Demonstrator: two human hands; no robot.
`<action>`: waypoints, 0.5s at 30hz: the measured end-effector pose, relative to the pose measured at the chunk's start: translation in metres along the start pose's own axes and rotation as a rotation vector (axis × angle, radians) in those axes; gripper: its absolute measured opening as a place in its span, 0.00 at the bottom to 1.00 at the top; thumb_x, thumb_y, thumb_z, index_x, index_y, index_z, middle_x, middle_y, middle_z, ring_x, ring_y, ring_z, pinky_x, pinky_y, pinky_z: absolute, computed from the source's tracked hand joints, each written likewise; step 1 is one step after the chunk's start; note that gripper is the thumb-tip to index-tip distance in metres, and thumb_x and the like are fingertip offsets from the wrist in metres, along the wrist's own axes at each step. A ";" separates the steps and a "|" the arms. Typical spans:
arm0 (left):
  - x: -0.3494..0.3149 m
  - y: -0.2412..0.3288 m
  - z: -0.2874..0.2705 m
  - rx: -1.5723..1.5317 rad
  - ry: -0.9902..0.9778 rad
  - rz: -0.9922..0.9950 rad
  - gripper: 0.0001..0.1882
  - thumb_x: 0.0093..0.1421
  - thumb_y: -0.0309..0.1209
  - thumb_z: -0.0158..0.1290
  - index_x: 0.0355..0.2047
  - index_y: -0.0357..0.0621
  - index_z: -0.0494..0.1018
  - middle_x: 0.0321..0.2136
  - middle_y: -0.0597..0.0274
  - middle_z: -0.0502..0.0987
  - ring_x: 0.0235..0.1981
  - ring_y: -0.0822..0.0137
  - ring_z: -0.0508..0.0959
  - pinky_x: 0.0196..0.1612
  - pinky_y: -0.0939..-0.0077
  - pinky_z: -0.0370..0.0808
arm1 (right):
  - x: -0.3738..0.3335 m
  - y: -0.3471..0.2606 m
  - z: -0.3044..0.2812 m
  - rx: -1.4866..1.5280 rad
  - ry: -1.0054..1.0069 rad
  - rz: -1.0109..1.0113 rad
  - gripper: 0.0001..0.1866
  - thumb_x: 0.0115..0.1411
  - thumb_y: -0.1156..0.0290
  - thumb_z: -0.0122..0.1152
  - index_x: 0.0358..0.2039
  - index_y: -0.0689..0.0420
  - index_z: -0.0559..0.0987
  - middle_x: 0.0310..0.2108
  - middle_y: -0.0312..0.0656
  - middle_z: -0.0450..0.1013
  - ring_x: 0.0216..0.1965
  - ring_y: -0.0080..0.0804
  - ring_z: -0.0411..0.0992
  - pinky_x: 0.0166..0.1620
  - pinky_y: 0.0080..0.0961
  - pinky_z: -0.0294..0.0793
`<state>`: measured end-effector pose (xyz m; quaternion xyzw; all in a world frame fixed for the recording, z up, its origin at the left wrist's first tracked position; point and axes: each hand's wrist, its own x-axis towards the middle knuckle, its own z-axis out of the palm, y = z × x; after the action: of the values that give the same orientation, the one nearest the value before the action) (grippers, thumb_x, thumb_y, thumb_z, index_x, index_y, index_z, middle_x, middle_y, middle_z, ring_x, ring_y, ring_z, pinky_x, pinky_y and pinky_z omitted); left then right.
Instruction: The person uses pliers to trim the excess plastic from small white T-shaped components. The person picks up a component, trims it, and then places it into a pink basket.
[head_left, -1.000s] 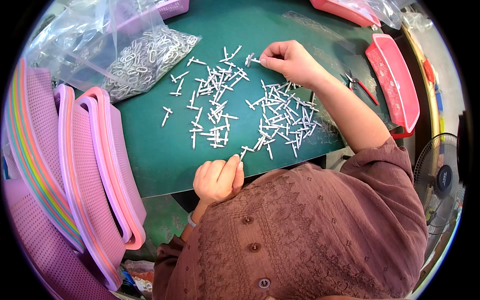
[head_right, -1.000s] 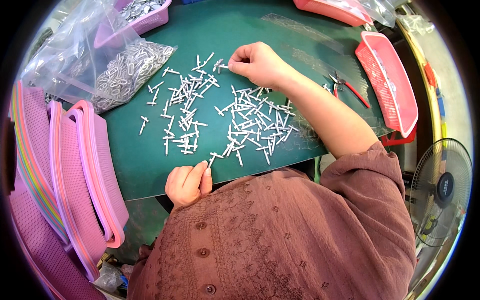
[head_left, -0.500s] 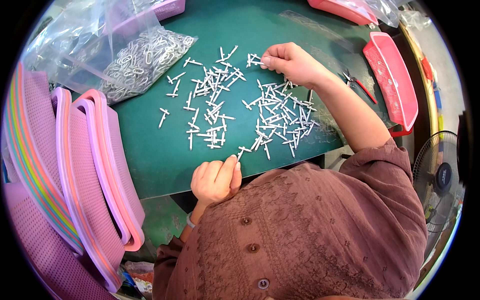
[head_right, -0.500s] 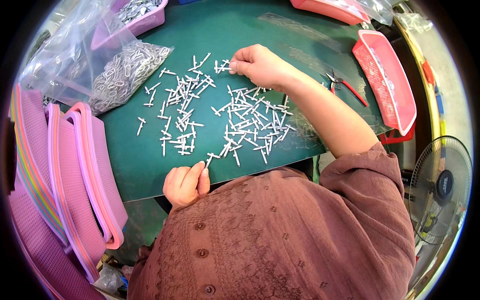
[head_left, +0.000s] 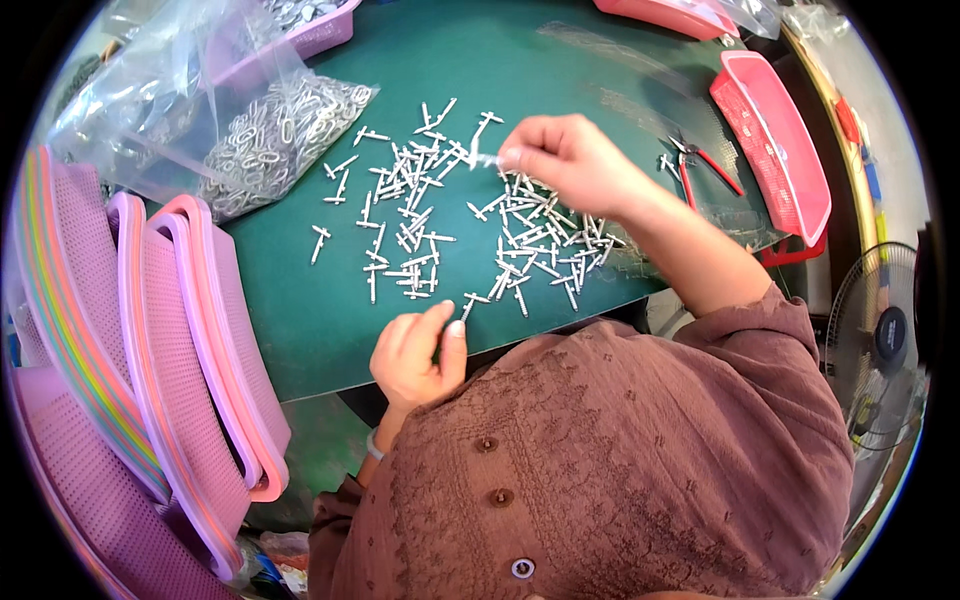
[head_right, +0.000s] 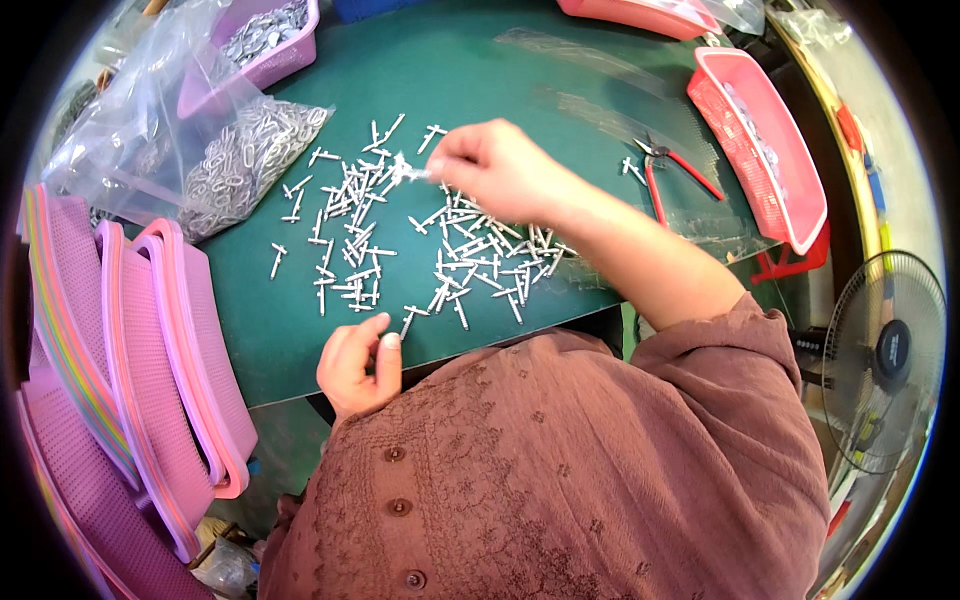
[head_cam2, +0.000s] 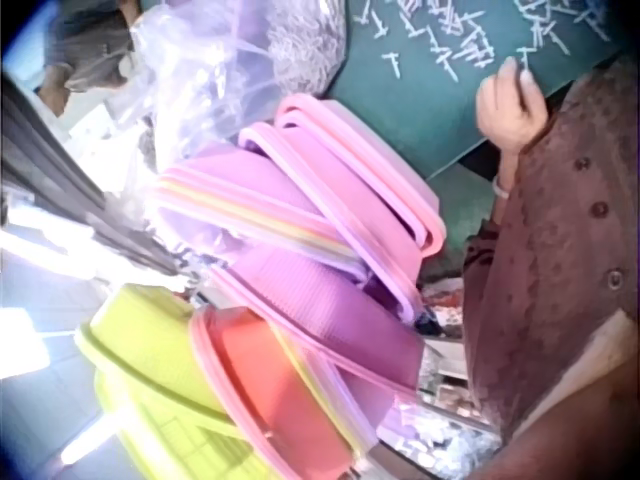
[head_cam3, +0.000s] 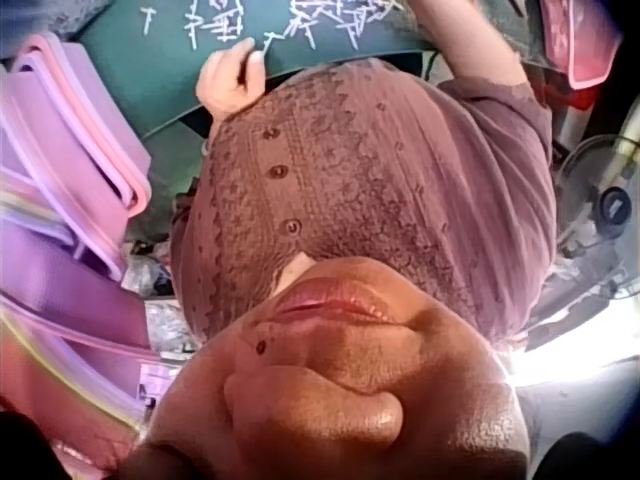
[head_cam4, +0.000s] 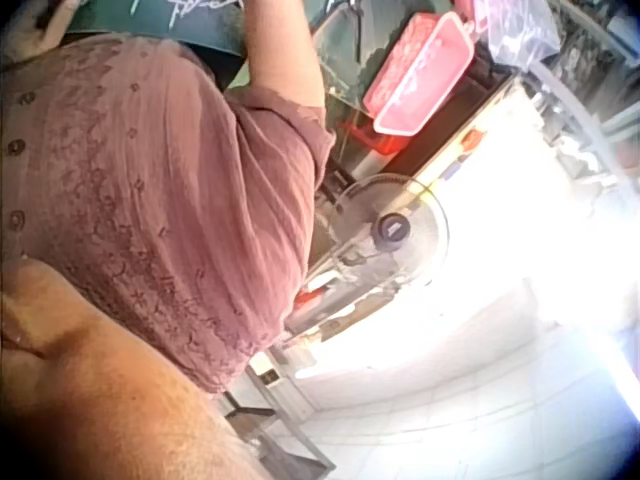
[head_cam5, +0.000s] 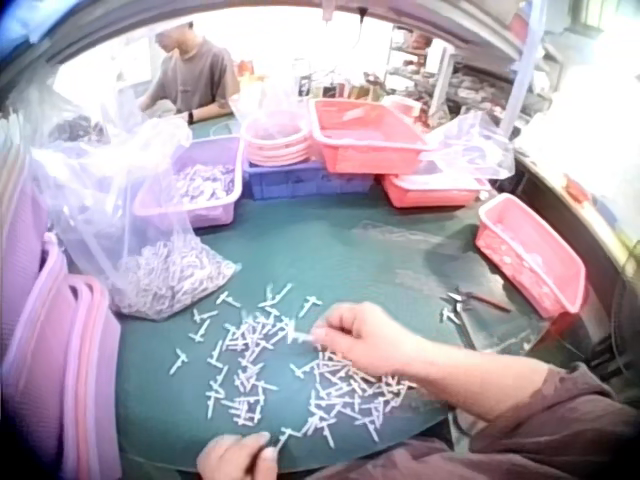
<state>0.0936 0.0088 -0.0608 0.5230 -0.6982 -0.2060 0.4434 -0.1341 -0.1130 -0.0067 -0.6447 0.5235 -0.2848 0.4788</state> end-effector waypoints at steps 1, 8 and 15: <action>0.001 0.005 -0.001 -0.099 -0.010 -0.122 0.09 0.48 0.24 0.58 0.32 0.42 0.77 0.17 0.66 0.68 0.15 0.73 0.65 0.19 0.79 0.64 | -0.007 -0.004 0.009 0.050 -0.035 0.004 0.09 0.60 0.70 0.54 0.33 0.64 0.76 0.27 0.32 0.72 0.31 0.15 0.66 0.36 0.16 0.67; 0.031 0.023 0.009 -0.972 -0.012 -0.335 0.12 0.59 0.23 0.51 0.44 0.36 0.69 0.39 0.60 0.74 0.32 0.77 0.71 0.35 0.83 0.69 | -0.051 -0.020 0.062 0.408 -0.098 -0.057 0.08 0.61 0.70 0.54 0.32 0.63 0.76 0.28 0.32 0.73 0.31 0.15 0.66 0.35 0.16 0.67; 0.030 0.050 0.023 -1.076 0.008 -0.418 0.06 0.61 0.26 0.48 0.37 0.39 0.71 0.32 0.61 0.75 0.29 0.74 0.71 0.33 0.81 0.68 | -0.085 0.005 0.020 -0.146 0.262 -0.463 0.09 0.53 0.70 0.62 0.32 0.60 0.76 0.31 0.41 0.71 0.33 0.31 0.70 0.36 0.25 0.70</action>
<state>0.0455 -0.0042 -0.0230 0.3514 -0.3753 -0.6135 0.5994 -0.1434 -0.0262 -0.0072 -0.7377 0.4389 -0.4289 0.2816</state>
